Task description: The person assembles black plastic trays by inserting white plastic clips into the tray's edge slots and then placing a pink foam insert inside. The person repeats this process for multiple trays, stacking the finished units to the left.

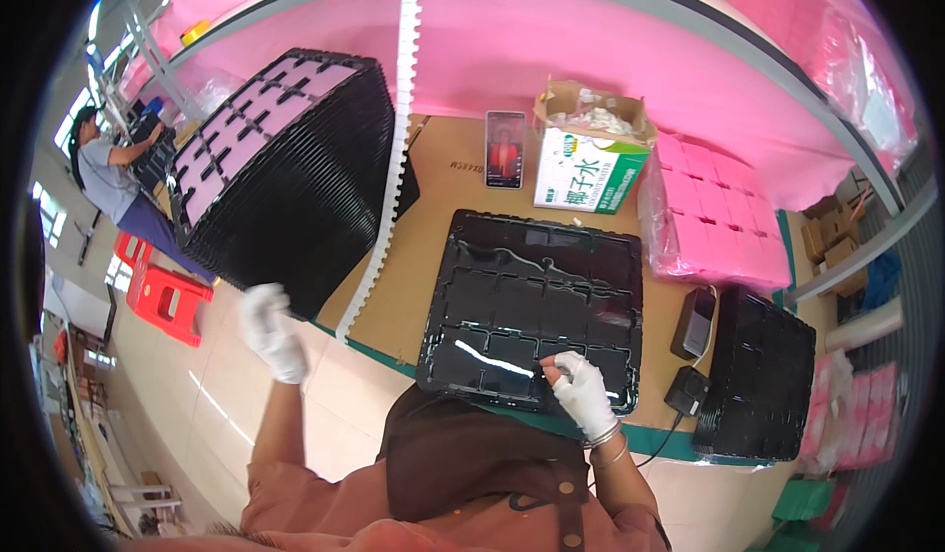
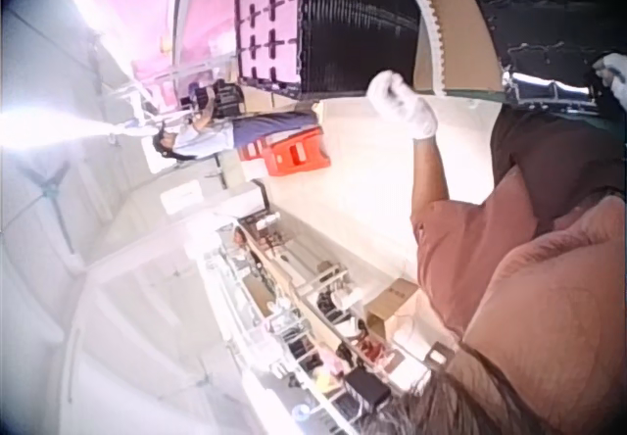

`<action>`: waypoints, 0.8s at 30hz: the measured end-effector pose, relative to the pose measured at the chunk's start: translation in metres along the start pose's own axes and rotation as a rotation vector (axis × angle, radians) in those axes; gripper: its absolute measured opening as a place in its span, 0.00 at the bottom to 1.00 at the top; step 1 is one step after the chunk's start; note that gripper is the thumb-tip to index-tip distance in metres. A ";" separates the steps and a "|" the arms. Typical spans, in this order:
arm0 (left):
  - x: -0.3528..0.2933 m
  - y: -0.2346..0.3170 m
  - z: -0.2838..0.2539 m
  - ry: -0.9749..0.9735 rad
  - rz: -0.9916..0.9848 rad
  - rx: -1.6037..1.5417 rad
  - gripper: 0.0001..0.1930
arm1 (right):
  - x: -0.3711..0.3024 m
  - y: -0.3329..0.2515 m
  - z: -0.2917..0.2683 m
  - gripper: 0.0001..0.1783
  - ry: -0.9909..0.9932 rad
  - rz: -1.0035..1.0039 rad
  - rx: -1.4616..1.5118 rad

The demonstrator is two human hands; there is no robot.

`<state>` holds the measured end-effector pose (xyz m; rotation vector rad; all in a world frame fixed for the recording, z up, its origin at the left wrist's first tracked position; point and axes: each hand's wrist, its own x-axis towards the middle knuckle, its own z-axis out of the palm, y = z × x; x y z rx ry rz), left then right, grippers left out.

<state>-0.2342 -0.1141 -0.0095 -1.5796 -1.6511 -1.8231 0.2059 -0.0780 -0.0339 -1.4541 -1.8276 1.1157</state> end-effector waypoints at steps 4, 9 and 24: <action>-0.038 -0.047 0.056 -0.478 -0.390 0.220 0.21 | 0.005 -0.011 0.005 0.08 -0.043 -0.019 -0.011; -0.009 -0.034 0.063 -0.874 -1.047 0.018 0.28 | 0.013 -0.012 0.017 0.08 -0.067 -0.063 0.023; 0.001 0.085 0.104 -0.264 -1.267 -0.933 0.11 | 0.066 -0.076 0.139 0.13 -0.342 0.035 0.785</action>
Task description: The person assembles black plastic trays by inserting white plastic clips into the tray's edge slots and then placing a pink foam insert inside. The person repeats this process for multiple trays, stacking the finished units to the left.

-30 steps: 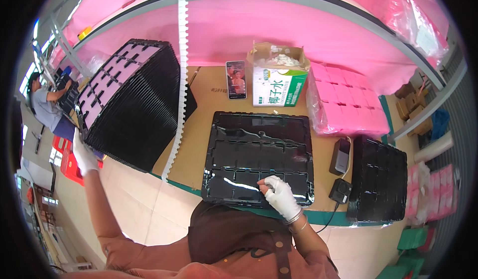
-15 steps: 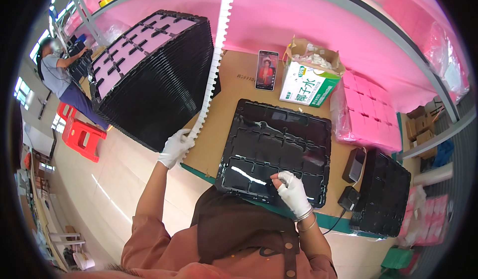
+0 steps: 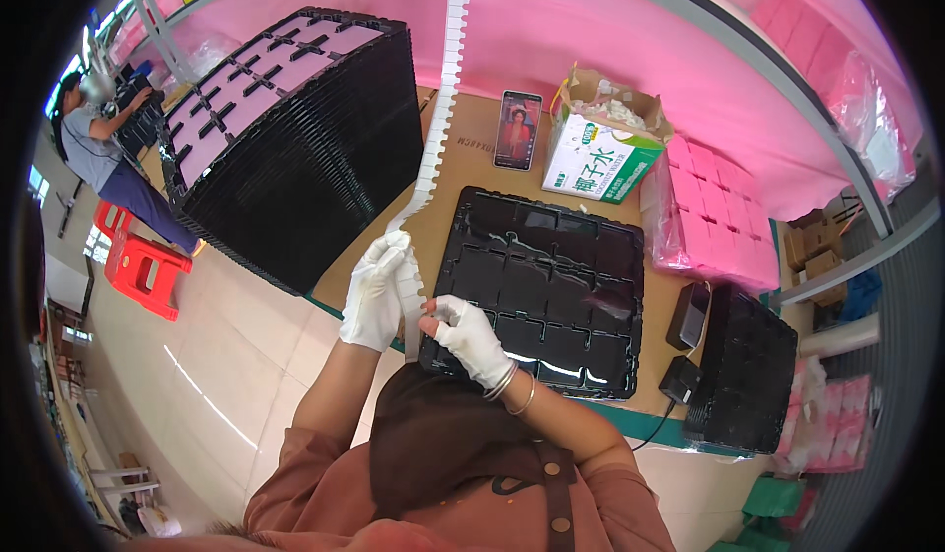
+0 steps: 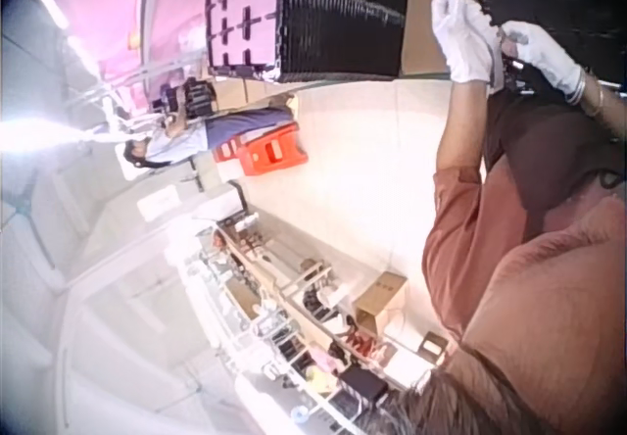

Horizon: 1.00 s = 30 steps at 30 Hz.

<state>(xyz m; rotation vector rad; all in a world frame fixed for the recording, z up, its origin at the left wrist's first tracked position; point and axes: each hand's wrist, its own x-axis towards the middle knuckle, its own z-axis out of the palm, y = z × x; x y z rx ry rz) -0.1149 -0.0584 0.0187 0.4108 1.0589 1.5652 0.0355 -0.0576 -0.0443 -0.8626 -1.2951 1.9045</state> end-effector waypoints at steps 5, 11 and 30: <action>0.005 -0.015 -0.014 0.050 -0.005 -0.023 0.10 | -0.005 0.010 -0.005 0.07 -0.035 0.102 0.123; 0.002 -0.044 -0.032 -0.072 0.058 0.270 0.06 | -0.007 0.012 -0.010 0.06 0.205 -0.151 -0.275; 0.021 -0.100 -0.048 -0.031 -0.131 0.099 0.09 | 0.181 -0.032 -0.123 0.12 0.188 -0.138 -1.546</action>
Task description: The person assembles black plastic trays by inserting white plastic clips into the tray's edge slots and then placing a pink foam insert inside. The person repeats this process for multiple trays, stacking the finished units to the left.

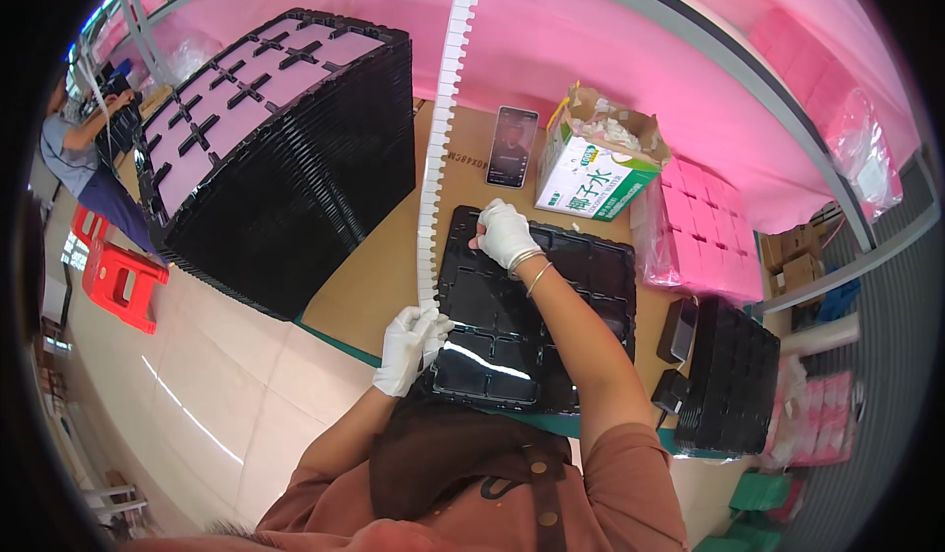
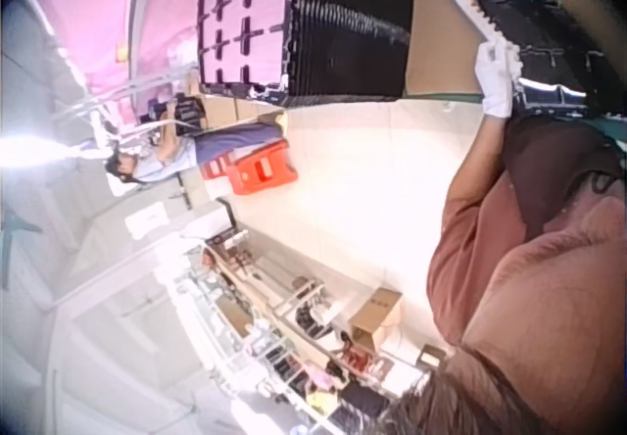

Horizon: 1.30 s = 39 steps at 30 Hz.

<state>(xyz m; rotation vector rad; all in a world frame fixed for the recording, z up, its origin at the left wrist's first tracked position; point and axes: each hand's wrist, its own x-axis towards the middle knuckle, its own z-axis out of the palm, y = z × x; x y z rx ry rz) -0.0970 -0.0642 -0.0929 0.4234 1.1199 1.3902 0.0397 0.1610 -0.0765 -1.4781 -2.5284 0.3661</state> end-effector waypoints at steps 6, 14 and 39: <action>0.001 0.000 -0.003 -0.022 -0.023 0.003 0.09 | -0.001 -0.009 0.000 0.19 0.019 0.092 -0.061; 0.000 0.010 -0.007 0.067 0.079 -0.142 0.08 | -0.101 -0.051 -0.024 0.18 0.269 0.269 0.521; -0.007 0.006 0.000 0.167 0.073 -0.262 0.10 | -0.183 -0.098 -0.020 0.06 0.246 -0.114 0.718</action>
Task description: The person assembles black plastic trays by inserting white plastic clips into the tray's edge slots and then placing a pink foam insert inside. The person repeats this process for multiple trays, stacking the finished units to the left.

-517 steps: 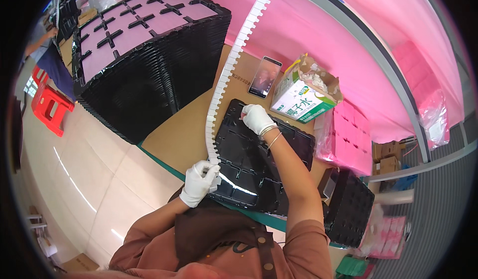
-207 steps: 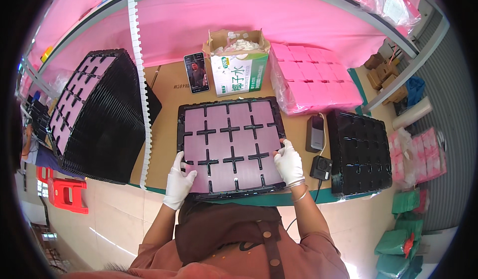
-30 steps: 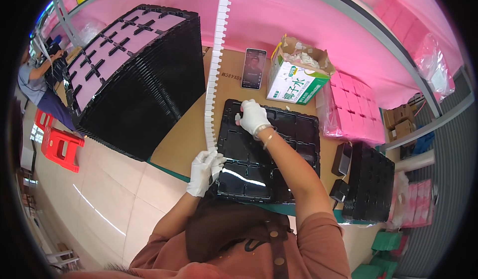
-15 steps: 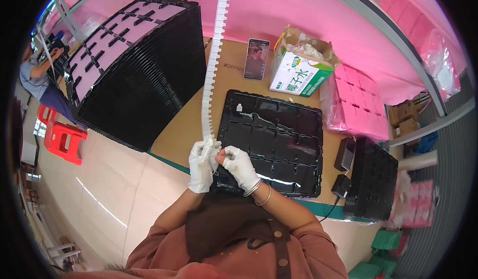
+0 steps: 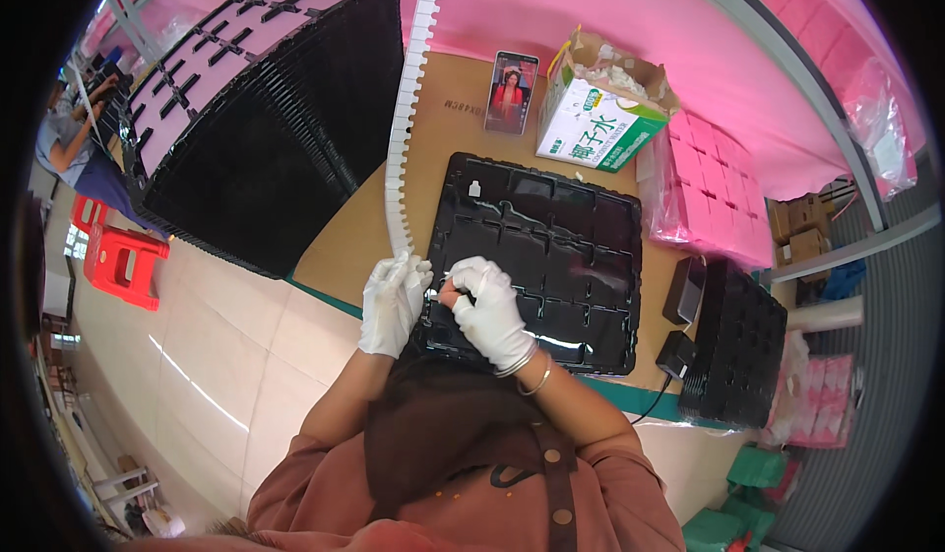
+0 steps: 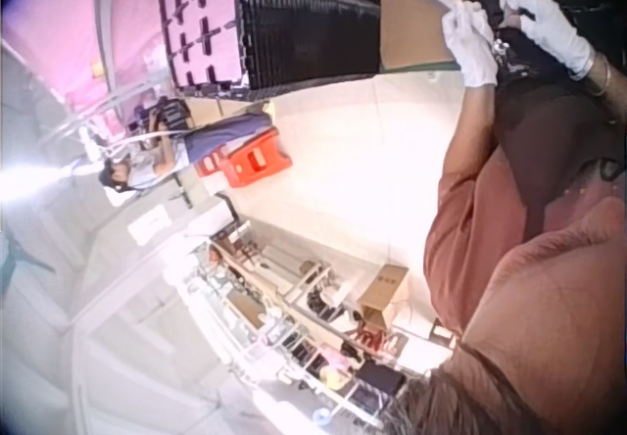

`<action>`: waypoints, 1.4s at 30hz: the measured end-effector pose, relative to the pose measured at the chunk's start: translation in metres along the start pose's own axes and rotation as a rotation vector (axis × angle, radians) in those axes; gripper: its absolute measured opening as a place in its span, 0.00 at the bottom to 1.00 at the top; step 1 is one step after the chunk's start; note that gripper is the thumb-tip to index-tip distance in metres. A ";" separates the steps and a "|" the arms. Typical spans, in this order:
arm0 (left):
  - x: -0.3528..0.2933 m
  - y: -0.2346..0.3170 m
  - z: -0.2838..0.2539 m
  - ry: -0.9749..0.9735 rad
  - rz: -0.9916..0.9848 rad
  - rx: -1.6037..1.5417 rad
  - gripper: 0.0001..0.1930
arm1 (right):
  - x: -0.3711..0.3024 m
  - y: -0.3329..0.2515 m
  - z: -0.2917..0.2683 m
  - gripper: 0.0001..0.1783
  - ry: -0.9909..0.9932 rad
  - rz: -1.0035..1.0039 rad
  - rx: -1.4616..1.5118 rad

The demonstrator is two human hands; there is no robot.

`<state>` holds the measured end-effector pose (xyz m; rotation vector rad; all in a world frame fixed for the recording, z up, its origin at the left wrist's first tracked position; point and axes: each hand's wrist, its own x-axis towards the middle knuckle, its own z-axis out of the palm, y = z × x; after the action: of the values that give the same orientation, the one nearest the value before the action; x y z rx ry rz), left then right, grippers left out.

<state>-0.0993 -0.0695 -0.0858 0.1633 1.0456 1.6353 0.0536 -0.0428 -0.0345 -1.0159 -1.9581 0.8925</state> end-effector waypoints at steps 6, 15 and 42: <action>0.001 -0.005 -0.003 -0.080 -0.098 0.122 0.11 | 0.001 0.026 -0.009 0.07 -0.459 -0.113 -0.447; -0.001 -0.005 -0.004 -0.089 -0.066 0.213 0.12 | -0.008 0.034 0.015 0.14 -0.241 0.009 -0.591; 0.003 -0.006 0.020 -0.147 0.015 0.214 0.07 | 0.019 0.029 -0.073 0.06 0.272 -0.200 -0.202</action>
<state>-0.0842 -0.0566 -0.0792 0.4282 1.1061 1.4986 0.1178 0.0038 -0.0183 -0.9759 -1.9006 0.4284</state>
